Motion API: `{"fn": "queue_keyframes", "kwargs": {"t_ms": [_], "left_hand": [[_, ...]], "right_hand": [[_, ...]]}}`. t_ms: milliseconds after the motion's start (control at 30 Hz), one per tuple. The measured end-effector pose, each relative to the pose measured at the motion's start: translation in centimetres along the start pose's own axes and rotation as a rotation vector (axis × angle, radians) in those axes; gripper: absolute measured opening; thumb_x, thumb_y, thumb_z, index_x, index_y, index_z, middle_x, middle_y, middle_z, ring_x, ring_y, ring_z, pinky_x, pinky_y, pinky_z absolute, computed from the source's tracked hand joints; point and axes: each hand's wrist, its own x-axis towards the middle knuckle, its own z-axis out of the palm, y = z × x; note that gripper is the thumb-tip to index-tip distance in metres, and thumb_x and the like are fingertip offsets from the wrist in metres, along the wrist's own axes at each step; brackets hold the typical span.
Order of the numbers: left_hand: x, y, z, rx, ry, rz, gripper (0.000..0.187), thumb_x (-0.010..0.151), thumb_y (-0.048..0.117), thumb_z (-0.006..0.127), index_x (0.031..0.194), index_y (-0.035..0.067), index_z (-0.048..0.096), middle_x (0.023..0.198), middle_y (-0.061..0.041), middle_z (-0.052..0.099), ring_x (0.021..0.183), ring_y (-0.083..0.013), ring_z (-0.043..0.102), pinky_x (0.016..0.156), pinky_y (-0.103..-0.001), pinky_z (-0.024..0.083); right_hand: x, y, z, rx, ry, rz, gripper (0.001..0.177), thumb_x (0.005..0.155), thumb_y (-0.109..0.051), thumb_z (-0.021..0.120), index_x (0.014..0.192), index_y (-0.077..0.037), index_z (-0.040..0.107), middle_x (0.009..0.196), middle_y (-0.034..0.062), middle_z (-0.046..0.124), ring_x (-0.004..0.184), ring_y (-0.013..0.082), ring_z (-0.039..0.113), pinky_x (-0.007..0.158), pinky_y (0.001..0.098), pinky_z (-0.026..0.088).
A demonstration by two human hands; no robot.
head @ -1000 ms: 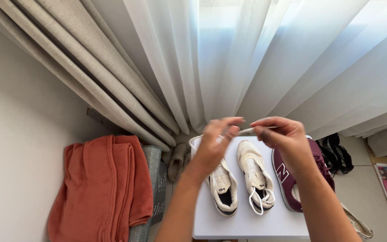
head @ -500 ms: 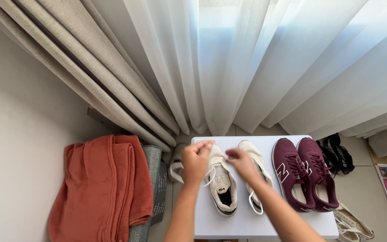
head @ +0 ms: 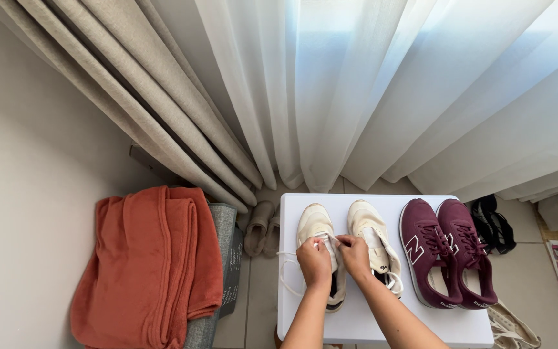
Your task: The person removes the laces from a pair of white sneakers and then re-laces them. They thread the laces through the eyelets and tie a knot to secure them.
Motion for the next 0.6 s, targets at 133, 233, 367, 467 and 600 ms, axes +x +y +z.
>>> {"fn": "queue_keyframes", "kwargs": {"t_ms": [133,233,367,467,600], "left_hand": [[-0.1,0.6,0.1,0.027,-0.005,0.072,0.010,0.087,0.007,0.069,0.087,-0.001,0.074,0.080,-0.022,0.073,0.077,-0.0386,0.071,0.071,-0.044,0.055],[0.0,0.7,0.2,0.009,-0.044,-0.029,0.011,0.089,0.008,0.068,0.087,-0.001,0.074,0.080,-0.022,0.073,0.075,-0.0375,0.072,0.072,-0.044,0.055],[0.4,0.1,0.8,0.036,-0.046,-0.045,0.010,0.088,0.009,0.069,0.086,0.000,0.074,0.079,-0.021,0.073,0.075,-0.0355,0.072,0.072,-0.042,0.055],[0.8,-0.5,1.4,0.005,-0.050,-0.035,0.009,0.086,0.009,0.071,0.086,0.001,0.075,0.078,-0.020,0.074,0.074,-0.0340,0.073,0.071,-0.041,0.056],[1.0,-0.9,1.8,0.025,-0.105,-0.081,0.010,0.086,0.012,0.072,0.087,0.003,0.076,0.079,-0.019,0.074,0.075,-0.0340,0.074,0.073,-0.041,0.056]], "right_hand": [[0.5,0.7,-0.1,0.062,-0.041,0.012,0.022,0.088,-0.009,0.071,0.105,0.002,0.079,0.088,0.0131,0.081,0.077,0.0168,0.071,0.074,0.0311,0.055],[0.7,1.1,-0.2,0.103,-0.077,0.006,0.022,0.087,-0.010,0.072,0.105,0.002,0.079,0.088,0.0120,0.081,0.078,0.0149,0.070,0.074,0.0297,0.055],[0.7,1.9,-0.3,0.118,-0.102,0.017,0.023,0.088,-0.010,0.072,0.106,0.001,0.079,0.091,0.0096,0.081,0.082,0.0133,0.071,0.076,0.0287,0.056],[1.0,2.8,0.2,0.215,-0.129,-0.076,0.026,0.087,-0.012,0.075,0.110,0.000,0.076,0.089,0.0055,0.077,0.079,0.0109,0.068,0.073,0.0265,0.055],[2.2,4.3,0.6,0.386,-0.207,-0.012,0.020,0.094,-0.017,0.068,0.107,-0.002,0.074,0.083,0.0009,0.067,0.072,0.0077,0.056,0.062,0.0243,0.045]]}}
